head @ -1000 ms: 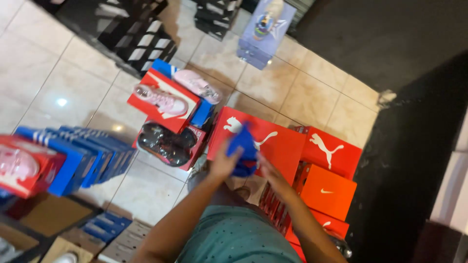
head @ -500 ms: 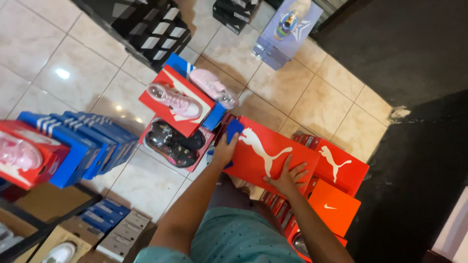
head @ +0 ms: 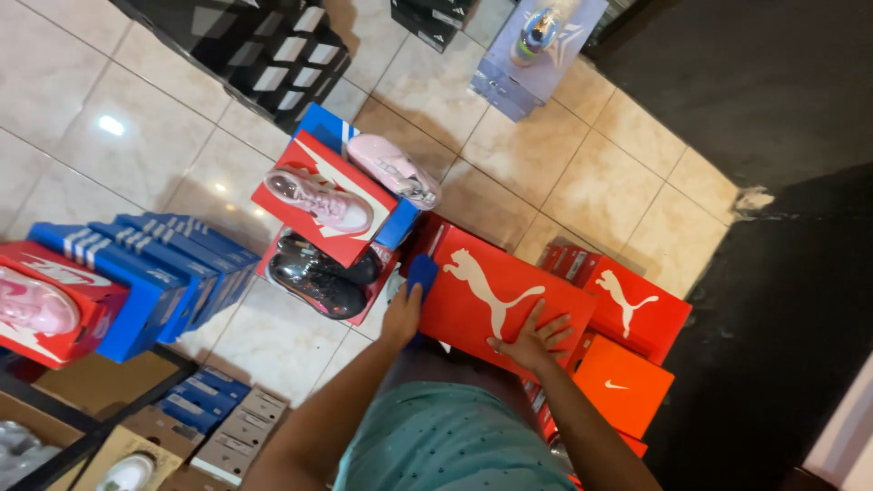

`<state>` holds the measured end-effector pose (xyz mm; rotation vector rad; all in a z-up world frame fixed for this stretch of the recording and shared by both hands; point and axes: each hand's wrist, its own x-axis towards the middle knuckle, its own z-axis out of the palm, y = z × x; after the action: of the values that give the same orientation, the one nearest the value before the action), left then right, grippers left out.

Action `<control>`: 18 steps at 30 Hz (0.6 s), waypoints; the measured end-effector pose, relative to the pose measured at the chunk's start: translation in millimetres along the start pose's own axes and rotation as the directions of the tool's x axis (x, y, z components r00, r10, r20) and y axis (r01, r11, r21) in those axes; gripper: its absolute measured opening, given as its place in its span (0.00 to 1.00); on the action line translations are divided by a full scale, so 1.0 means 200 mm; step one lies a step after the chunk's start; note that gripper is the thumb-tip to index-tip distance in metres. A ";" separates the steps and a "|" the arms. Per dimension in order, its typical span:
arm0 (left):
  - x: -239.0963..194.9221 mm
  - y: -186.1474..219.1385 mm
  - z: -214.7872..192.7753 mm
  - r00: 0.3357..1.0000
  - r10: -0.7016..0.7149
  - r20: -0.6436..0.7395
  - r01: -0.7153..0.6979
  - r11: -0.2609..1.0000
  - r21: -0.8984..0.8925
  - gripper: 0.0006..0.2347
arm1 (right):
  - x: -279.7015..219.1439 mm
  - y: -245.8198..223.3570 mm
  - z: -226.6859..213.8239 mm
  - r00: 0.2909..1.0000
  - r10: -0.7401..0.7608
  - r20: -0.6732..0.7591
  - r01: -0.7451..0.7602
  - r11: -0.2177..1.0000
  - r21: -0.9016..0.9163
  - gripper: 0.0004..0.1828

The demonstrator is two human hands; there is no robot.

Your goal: Wiping shoe boxes with a cloth and stacking them in a warehouse

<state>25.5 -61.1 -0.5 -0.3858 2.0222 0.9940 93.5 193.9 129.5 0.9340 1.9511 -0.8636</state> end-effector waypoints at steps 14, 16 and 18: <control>0.19 0.22 -0.04 0.998 0.007 0.061 0.009 0.965 -0.263 0.31 | 0.26 0.17 0.07 0.994 0.106 0.024 -0.100 0.978 -0.181 0.86; 0.31 -0.13 0.05 0.994 -0.075 0.076 0.088 0.978 -0.190 0.30 | 0.27 0.18 0.08 0.993 0.120 0.022 -0.112 0.969 -0.219 0.85; 0.25 -0.13 0.04 0.987 -0.139 0.077 0.151 0.972 -0.183 0.32 | 0.27 0.20 0.11 0.991 0.129 0.024 -0.120 0.964 -0.238 0.85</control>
<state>13.8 -68.5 -56.3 -0.5877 1.8212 1.0947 112.4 211.9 64.0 0.8806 1.8904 -0.5598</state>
